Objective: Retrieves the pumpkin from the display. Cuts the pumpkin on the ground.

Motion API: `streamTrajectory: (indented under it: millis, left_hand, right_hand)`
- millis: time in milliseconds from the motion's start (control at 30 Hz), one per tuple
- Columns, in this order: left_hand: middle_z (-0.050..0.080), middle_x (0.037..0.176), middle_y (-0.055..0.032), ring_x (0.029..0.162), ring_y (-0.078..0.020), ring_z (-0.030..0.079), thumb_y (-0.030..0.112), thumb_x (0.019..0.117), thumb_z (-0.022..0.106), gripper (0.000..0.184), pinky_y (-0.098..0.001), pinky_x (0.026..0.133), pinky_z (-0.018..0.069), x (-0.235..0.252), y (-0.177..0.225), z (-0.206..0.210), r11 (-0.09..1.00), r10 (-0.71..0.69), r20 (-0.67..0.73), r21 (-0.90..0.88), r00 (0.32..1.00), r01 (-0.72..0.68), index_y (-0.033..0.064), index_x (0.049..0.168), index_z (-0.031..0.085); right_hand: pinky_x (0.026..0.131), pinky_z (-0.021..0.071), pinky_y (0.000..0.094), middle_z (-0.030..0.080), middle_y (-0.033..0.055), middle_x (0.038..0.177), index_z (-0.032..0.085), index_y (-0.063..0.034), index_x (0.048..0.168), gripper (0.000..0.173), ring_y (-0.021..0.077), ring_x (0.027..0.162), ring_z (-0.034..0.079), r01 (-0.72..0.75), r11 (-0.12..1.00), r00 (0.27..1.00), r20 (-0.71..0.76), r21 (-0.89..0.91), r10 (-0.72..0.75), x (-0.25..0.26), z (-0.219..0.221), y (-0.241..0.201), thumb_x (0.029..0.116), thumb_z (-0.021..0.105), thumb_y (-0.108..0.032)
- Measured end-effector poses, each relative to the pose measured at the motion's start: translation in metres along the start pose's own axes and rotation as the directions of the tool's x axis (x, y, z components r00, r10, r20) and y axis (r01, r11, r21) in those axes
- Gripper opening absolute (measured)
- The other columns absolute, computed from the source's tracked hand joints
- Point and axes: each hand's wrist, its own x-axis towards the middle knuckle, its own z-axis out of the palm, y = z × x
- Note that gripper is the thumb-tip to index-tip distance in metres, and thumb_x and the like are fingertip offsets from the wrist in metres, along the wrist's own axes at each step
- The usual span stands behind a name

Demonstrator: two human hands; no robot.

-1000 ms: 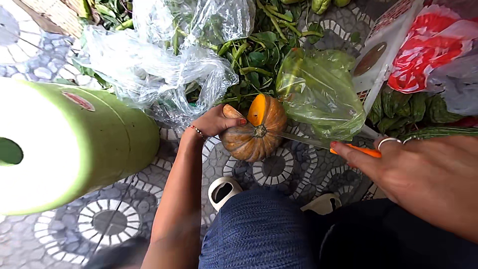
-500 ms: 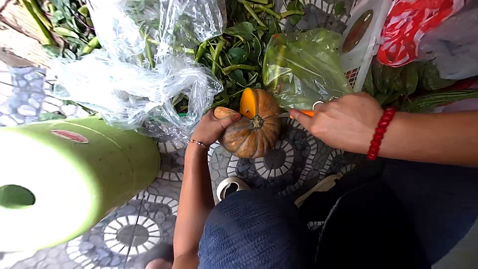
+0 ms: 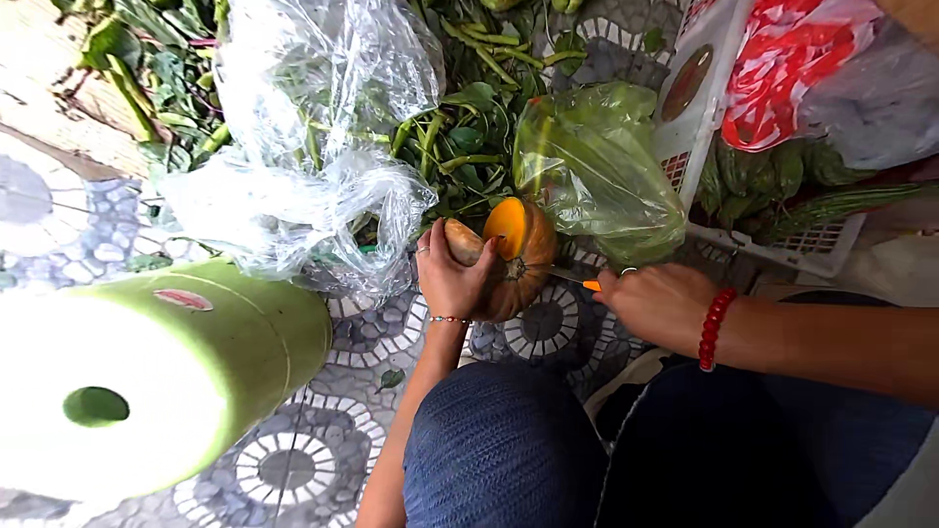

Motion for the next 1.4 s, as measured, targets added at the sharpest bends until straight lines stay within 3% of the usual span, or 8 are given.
streamTrajectory:
  millis: [400, 500, 633, 733, 1033, 1100, 1200, 1400]
  left_hand:
    - [0.062, 0.13, -0.0273, 0.119, -0.0419, 0.06, 0.058, 0.0821, 0.071, 0.085, -0.0619, 0.1, 0.0433, 0.035, -0.012, -0.01, 0.994, 0.104, 0.151, -0.051, 0.983, -0.097, -0.0003, 0.141, 0.054]
    - [0.063, 0.129, -0.0259, 0.116, -0.0387, 0.063, 0.058, 0.0829, 0.071, 0.084, -0.0605, 0.098, 0.0458, 0.04, -0.015, -0.011, 0.995, 0.1, 0.18, -0.05, 0.979, -0.092, 0.0009, 0.142, 0.054]
    - [0.064, 0.128, -0.025, 0.119, -0.0368, 0.063, 0.05, 0.0873, 0.073, 0.077, -0.0591, 0.102, 0.0451, 0.052, -0.015, -0.014, 0.995, 0.065, 0.246, -0.088, 0.967, -0.045, 0.0024, 0.144, 0.052]
    - [0.062, 0.131, -0.0256, 0.121, -0.0368, 0.061, 0.046, 0.0878, 0.074, 0.073, -0.058, 0.105, 0.0443, 0.052, -0.015, -0.013, 0.989, 0.123, 0.237, -0.113, 0.964, -0.098, 0.0016, 0.142, 0.054]
    - [0.044, 0.149, -0.0332, 0.137, -0.049, 0.046, 0.032, 0.1057, 0.046, 0.054, -0.0604, 0.112, 0.0392, -0.01, -0.018, -0.02, 0.929, 0.339, -0.071, 0.182, 0.938, -0.322, -0.0071, 0.143, 0.05]
    - [0.041, 0.152, -0.035, 0.143, -0.0513, 0.039, 0.032, 0.1007, 0.042, 0.063, -0.0635, 0.115, 0.0334, -0.046, -0.02, -0.01, 0.906, 0.404, -0.164, 0.21, 0.9, -0.368, -0.011, 0.146, 0.044]
    - [0.037, 0.153, -0.0399, 0.143, -0.0546, 0.037, 0.049, 0.0849, 0.061, 0.098, -0.0669, 0.111, 0.0341, -0.074, -0.009, -0.001, 0.938, 0.318, -0.317, 0.245, 0.894, -0.246, -0.0175, 0.15, 0.031]
    - [0.016, 0.161, -0.0398, 0.149, -0.0495, 0.029, 0.056, 0.0551, 0.095, 0.149, -0.0533, 0.119, 0.0343, -0.069, -0.03, -0.008, 0.998, -0.055, -0.097, -0.024, 0.994, 0.053, -0.0111, 0.158, 0.011]
  right_hand:
    - [0.066, 0.057, 0.0576, 0.068, 0.0251, 0.081, 0.065, 0.0058, 0.118, 0.038, 0.0456, 0.074, 0.071, 0.223, 0.959, 0.895, -0.426, 0.176, -0.13, 0.078, 0.121, 0.064, 0.1082, 0.051, -0.028]
    - [0.069, 0.0575, 0.0609, 0.07, 0.0259, 0.085, 0.065, 0.0049, 0.12, 0.036, 0.0469, 0.078, 0.072, 0.285, 0.934, 0.848, -0.51, 0.216, -0.141, 0.11, 0.144, 0.07, 0.1062, 0.054, -0.026]
    - [0.096, 0.0502, 0.062, 0.067, 0.0337, 0.113, 0.058, 0.0102, 0.131, 0.041, 0.0513, 0.107, 0.067, 0.281, 0.867, 0.911, -0.399, 0.412, -0.106, 0.155, 0.15, 0.067, 0.1093, 0.05, -0.024]
    - [0.094, 0.051, 0.0625, 0.067, 0.0326, 0.115, 0.057, 0.0073, 0.132, 0.043, 0.0504, 0.107, 0.067, 0.229, 0.875, 0.928, -0.366, 0.427, -0.064, 0.159, 0.16, 0.059, 0.1102, 0.048, -0.028]
    - [0.087, 0.0516, 0.0599, 0.068, 0.0264, 0.108, 0.054, 0.0011, 0.132, 0.045, 0.0452, 0.105, 0.067, 0.029, 0.973, 0.99, -0.139, 0.229, 0.003, 0.01, 0.011, -0.027, 0.1126, 0.036, -0.035]
    - [0.085, 0.0531, 0.059, 0.067, 0.0268, 0.113, 0.055, 0.0038, 0.134, 0.037, 0.0444, 0.107, 0.067, 0.009, 0.982, 0.993, -0.12, 0.188, 0.014, -0.015, -0.022, -0.062, 0.11, 0.044, -0.021]
    - [0.084, 0.0535, 0.0566, 0.065, 0.0277, 0.118, 0.057, 0.0084, 0.129, 0.029, 0.0426, 0.11, 0.065, 0.059, 0.992, 0.997, -0.063, 0.116, -0.052, -0.034, -0.046, -0.106, 0.1037, 0.047, -0.002]
    - [0.09, 0.0513, 0.0607, 0.062, 0.0304, 0.126, 0.057, 0.0113, 0.127, 0.029, 0.0451, 0.118, 0.062, 0.095, 0.993, 0.995, -0.002, 0.068, -0.095, -0.031, -0.043, -0.109, 0.104, 0.044, -0.001]
